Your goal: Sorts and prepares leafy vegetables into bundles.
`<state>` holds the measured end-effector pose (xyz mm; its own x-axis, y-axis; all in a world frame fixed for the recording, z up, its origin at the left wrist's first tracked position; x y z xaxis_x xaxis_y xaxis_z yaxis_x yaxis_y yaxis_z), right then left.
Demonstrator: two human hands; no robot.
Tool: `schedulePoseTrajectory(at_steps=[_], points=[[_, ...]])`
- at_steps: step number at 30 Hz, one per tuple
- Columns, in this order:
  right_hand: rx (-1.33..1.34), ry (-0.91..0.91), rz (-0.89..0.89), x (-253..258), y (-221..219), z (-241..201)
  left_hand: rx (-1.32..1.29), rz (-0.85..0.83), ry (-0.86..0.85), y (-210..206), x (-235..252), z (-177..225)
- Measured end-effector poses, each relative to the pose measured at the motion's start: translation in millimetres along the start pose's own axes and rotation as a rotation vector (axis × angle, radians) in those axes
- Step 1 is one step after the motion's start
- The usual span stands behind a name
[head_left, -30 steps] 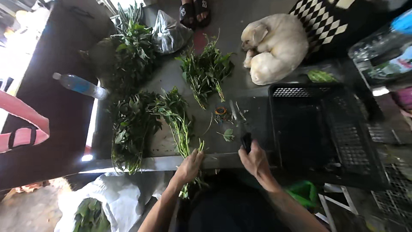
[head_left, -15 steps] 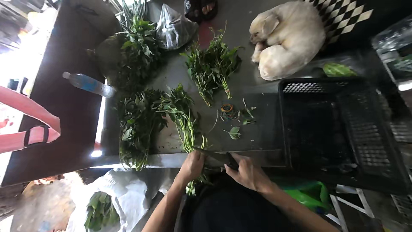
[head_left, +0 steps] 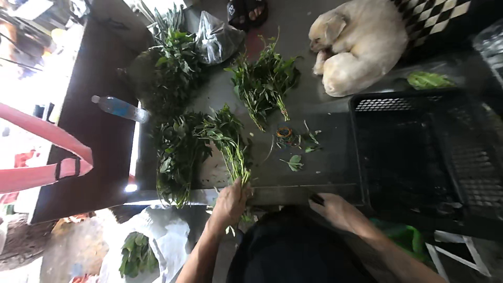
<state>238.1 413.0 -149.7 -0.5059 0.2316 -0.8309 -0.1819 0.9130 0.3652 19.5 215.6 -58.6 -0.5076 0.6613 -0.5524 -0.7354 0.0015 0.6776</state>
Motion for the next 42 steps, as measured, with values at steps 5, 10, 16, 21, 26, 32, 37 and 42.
schedulePoseTrajectory(at_steps=[5, 10, 16, 21, 26, 32, 37, 42], points=[[0.073, 0.209, 0.137, -29, 4, -54, 0.142, -0.090, 0.035, -6, 12, 7], [0.097, 0.323, 0.162, -26, -2, -83, 0.078, -0.061, -0.032, -16, 10, 19], [0.048, 0.096, 0.142, 3, -9, -16, -0.190, 0.071, -0.067, 1, -8, -1], [0.023, 0.187, 0.263, 12, 0, -52, -0.130, -0.029, -0.036, -19, -2, 3], [-0.023, 0.303, 0.554, 53, -20, -40, -0.175, -0.025, -0.070, -38, -7, 1], [-0.140, 0.262, 0.432, 51, -15, -35, -0.165, -0.011, -0.033, -44, -15, -11], [0.012, 0.351, 0.536, 47, -3, -28, -0.218, 0.030, -0.065, -46, -19, -23], [0.024, 0.386, 0.752, 64, 39, -61, -0.266, 0.057, -0.073, -51, -22, -26]])
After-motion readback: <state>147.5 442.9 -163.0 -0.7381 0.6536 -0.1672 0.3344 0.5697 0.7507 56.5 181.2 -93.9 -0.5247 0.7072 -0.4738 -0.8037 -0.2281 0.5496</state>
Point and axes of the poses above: each hand's wrist, its own x-axis towards the middle knuckle, its own y-axis out of the back of the hand, z = x × y, the point moved 3 cm from there along x, towards the middle knuckle, and after that the axes turned 2 degrees about y, right-handed, at the moved point
